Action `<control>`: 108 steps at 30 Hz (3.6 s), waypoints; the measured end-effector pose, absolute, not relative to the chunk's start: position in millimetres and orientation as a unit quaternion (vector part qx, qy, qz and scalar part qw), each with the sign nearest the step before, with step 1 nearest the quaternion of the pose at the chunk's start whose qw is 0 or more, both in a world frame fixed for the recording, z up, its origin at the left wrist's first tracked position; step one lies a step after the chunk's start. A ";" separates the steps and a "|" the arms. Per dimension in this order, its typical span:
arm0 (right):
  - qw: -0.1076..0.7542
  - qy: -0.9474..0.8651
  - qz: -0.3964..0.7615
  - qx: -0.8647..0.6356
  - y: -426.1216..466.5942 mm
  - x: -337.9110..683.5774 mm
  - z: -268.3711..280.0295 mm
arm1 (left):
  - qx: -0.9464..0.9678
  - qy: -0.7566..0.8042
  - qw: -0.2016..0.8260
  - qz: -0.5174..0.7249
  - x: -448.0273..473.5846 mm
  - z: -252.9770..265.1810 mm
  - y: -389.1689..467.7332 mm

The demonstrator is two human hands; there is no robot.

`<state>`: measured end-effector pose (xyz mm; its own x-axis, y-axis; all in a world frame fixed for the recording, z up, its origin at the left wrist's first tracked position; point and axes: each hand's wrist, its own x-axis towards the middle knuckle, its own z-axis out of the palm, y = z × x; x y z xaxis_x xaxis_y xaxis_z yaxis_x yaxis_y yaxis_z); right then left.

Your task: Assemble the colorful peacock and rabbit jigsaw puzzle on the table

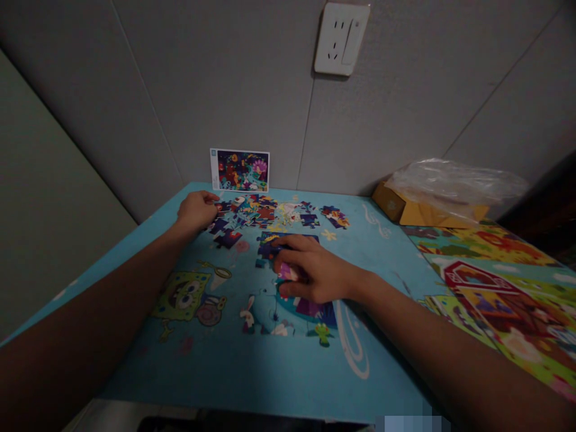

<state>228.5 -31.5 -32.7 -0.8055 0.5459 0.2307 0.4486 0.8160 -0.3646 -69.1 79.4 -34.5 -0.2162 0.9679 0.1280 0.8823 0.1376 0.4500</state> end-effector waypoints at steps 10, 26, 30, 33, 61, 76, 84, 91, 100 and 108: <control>0.161 -0.938 0.150 -0.266 -30.9 228.1 -32.3 | 0.661 0.749 0.017 -0.042 -66.9 -18.0 61.1; 0.162 -0.938 0.157 -0.265 -31.0 228.5 -32.0 | 0.637 0.768 0.045 0.059 -57.9 -7.3 53.0; 0.160 -0.937 0.157 -0.268 -31.7 228.3 -31.1 | 0.646 0.757 0.011 0.093 -61.9 -3.5 48.7; 0.161 -0.937 0.154 -0.268 -31.9 228.1 -30.9 | 0.652 0.732 -0.011 0.199 -55.8 -2.3 47.5; 0.325 -0.748 0.068 -0.575 5.1 245.0 -43.7 | 0.809 0.547 0.013 0.215 -27.9 -29.3 50.0; 0.361 -0.722 0.291 -0.513 -8.5 221.6 -44.7 | 0.894 0.295 0.054 0.333 7.4 -38.7 24.6; 0.181 -0.856 0.076 -0.478 -13.1 227.1 -42.2 | 0.882 0.379 -0.007 0.280 -9.2 -31.7 36.4; 0.155 -0.869 0.106 -0.457 -16.4 230.0 -37.5 | 0.888 0.439 -0.003 0.139 -38.1 -12.7 43.5; 0.175 -0.887 0.142 -0.403 -22.3 231.1 -36.5 | 0.912 0.402 0.079 0.022 -46.8 -13.5 40.5; 0.259 -0.868 0.139 -0.401 -21.5 223.0 -40.8 | 0.884 0.399 0.182 0.160 -31.3 -5.9 32.0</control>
<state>223.0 -21.5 -40.8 -0.5444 0.7678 0.3379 0.6242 0.6399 -0.4482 -31.3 32.0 -5.9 0.6300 0.7645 0.1366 0.6479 -0.6144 0.4502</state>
